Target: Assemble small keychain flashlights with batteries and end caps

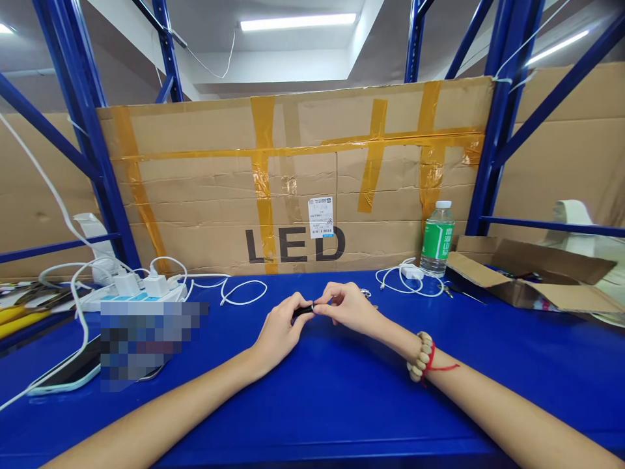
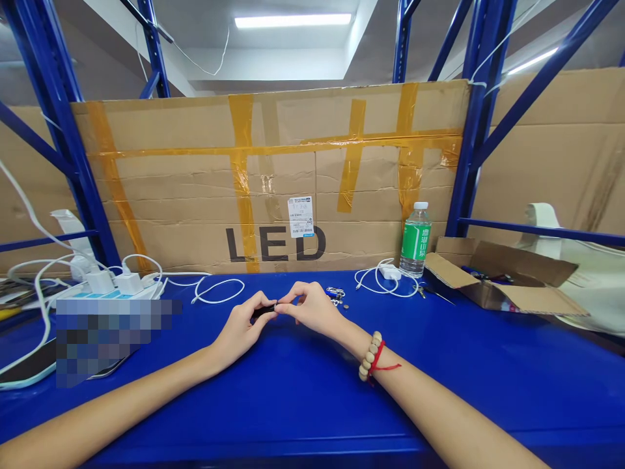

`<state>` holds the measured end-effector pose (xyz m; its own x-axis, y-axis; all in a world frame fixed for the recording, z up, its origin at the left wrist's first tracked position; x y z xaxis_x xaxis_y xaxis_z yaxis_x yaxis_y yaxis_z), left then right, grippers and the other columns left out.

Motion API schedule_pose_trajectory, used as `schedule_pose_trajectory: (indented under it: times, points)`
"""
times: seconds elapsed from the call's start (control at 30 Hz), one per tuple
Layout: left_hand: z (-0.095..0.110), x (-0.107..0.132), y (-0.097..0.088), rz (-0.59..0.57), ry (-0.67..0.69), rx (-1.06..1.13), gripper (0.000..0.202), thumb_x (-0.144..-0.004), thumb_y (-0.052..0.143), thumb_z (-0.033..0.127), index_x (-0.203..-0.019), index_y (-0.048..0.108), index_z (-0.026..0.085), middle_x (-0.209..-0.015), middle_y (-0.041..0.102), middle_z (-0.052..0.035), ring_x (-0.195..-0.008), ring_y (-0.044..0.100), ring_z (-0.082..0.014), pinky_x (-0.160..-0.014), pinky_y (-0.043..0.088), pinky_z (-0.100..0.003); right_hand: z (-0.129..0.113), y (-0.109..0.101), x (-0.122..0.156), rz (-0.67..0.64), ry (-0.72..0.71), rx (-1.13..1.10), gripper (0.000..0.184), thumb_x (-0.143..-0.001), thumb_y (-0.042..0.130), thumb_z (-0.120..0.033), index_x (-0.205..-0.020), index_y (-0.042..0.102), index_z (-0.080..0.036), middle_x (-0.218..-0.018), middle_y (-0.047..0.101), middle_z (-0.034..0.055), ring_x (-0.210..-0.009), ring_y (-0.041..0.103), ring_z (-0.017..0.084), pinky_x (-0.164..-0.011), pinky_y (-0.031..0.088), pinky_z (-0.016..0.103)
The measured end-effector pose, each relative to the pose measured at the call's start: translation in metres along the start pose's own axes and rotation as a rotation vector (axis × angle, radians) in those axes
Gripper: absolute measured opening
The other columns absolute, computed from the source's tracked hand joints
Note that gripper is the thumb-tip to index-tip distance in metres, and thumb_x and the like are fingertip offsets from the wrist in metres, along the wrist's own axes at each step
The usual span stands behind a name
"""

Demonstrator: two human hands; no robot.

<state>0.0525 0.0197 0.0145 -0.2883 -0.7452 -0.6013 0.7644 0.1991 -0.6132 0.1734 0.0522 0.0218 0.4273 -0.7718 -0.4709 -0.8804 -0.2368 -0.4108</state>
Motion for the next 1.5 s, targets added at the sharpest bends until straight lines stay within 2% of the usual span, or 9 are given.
schedule_pose_trajectory:
  times: [0.3,0.47,0.6,0.73,0.97,1.17,1.5]
  points:
    - [-0.002,-0.001,-0.001,0.014,-0.001,-0.025,0.010,-0.082,0.048,0.023,-0.073,0.043,0.020,-0.082,0.061,-0.0008,-0.079,0.058,-0.0162,-0.067,0.041,-0.026,0.002,0.000,-0.001,0.015,-0.005,0.037,0.025,-0.067,0.067,-0.038,-0.067,0.066,-0.013,-0.076,0.061,0.0034,-0.041,0.049,0.005,-0.037,0.040,0.019]
    - [0.001,-0.002,-0.002,0.000,-0.017,0.029,0.010,-0.082,0.049,0.022,-0.074,0.044,0.020,-0.081,0.063,0.0005,-0.075,0.059,-0.0150,-0.065,0.041,-0.025,0.002,-0.001,-0.001,0.023,-0.008,0.026,0.024,-0.068,0.066,-0.036,-0.068,0.066,-0.012,-0.077,0.062,0.0043,-0.041,0.048,0.004,-0.037,0.040,0.019]
    - [0.003,-0.002,0.000,-0.030,-0.008,0.106,0.002,-0.082,0.049,0.021,-0.083,0.048,0.020,-0.084,0.065,0.0003,-0.079,0.061,-0.0149,-0.068,0.043,-0.024,0.001,-0.002,-0.001,-0.017,0.021,-0.018,0.026,-0.066,0.067,-0.037,-0.070,0.067,-0.011,-0.072,0.062,0.0037,-0.039,0.048,0.004,-0.036,0.038,0.019]
    - [0.004,-0.002,0.000,-0.034,-0.010,0.141,0.012,-0.081,0.050,0.019,-0.092,0.046,0.021,-0.090,0.067,-0.0001,-0.086,0.062,-0.0156,-0.072,0.044,-0.025,0.001,-0.002,-0.002,-0.053,0.062,-0.062,0.030,-0.062,0.070,-0.040,-0.069,0.067,-0.011,-0.071,0.063,0.0038,-0.040,0.048,0.004,-0.036,0.038,0.018]
    - [0.003,-0.002,0.001,-0.038,-0.026,0.112,0.016,-0.082,0.048,0.020,-0.098,0.045,0.022,-0.083,0.066,0.0007,-0.079,0.062,-0.0153,-0.070,0.045,-0.026,0.006,0.000,-0.001,-0.063,0.112,-0.086,0.037,-0.062,0.068,-0.045,-0.075,0.068,-0.011,-0.068,0.064,0.0037,-0.040,0.047,0.004,-0.036,0.037,0.018]
    - [0.005,-0.002,0.000,-0.038,-0.013,0.082,0.016,-0.084,0.046,0.022,-0.100,0.047,0.022,-0.079,0.065,0.0006,-0.074,0.062,-0.0146,-0.068,0.046,-0.026,0.008,0.002,0.000,-0.069,0.171,-0.114,0.039,-0.062,0.069,-0.047,-0.077,0.068,-0.011,-0.057,0.059,0.0000,-0.041,0.045,0.005,-0.038,0.038,0.018]
    - [0.007,-0.001,-0.001,-0.031,0.014,0.053,0.019,-0.086,0.045,0.022,-0.104,0.051,0.022,-0.091,0.066,-0.0016,-0.082,0.062,-0.0154,-0.075,0.046,-0.026,0.009,0.003,0.000,-0.086,0.193,-0.104,0.037,-0.066,0.065,-0.049,-0.074,0.067,-0.012,-0.042,0.048,-0.0052,-0.038,0.041,0.005,-0.038,0.033,0.017]
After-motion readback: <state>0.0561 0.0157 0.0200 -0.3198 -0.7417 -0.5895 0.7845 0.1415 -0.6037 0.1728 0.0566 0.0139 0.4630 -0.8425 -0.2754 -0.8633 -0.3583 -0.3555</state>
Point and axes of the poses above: each hand's wrist, its own x-axis away from the middle knuckle, its own y-axis out of the palm, z = x × y, the point moved 7 cm from there along -x, towards the middle knuckle
